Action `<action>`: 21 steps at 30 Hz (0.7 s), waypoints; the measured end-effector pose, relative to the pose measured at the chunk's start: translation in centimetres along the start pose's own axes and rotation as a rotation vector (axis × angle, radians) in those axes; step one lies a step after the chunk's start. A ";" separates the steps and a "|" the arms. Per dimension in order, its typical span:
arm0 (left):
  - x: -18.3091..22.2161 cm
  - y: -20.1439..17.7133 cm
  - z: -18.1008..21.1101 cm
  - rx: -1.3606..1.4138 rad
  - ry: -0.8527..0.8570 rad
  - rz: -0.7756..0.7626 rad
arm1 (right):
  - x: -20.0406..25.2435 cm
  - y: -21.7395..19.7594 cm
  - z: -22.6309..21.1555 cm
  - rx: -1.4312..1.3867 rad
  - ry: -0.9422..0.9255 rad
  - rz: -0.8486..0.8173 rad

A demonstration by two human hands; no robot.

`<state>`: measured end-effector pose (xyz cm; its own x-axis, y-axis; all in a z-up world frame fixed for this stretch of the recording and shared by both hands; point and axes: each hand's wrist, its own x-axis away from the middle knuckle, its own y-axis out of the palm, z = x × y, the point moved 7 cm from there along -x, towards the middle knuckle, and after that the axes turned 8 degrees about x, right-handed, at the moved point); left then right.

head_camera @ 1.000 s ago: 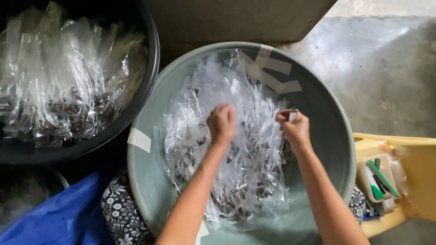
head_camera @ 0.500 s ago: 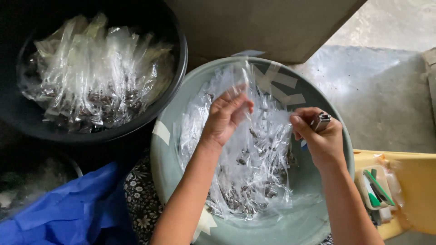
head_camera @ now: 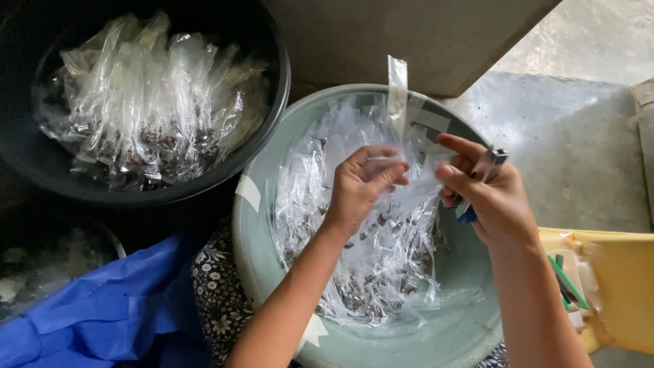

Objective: Stapling small plastic bags to seal them or attach labels.

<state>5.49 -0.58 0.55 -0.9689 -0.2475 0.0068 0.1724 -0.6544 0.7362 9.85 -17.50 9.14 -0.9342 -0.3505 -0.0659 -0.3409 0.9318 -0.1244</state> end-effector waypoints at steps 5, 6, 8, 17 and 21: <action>0.8 0.5 -0.2 -0.123 0.030 -0.079 | -1.3 -0.1 1.2 0.012 0.057 -0.027; 0.9 0.7 -0.3 -0.148 0.051 -0.120 | -1.5 -0.2 1.8 -0.011 0.084 0.001; 1.8 0.9 0.4 -0.201 0.037 -0.140 | -2.4 -1.2 2.5 -0.008 0.079 0.008; 3.5 1.3 1.8 -0.310 -0.062 -0.410 | -4.4 -2.4 -0.8 -0.239 0.182 -0.145; 3.6 1.6 2.9 -0.427 -0.018 -0.477 | -4.4 -2.0 -0.1 -0.394 0.196 -0.307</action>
<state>1.79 -0.46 3.75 -0.9588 0.1511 -0.2407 -0.2266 -0.9174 0.3270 14.63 -17.86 9.79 -0.7747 -0.6233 0.1062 -0.5797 0.7672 0.2744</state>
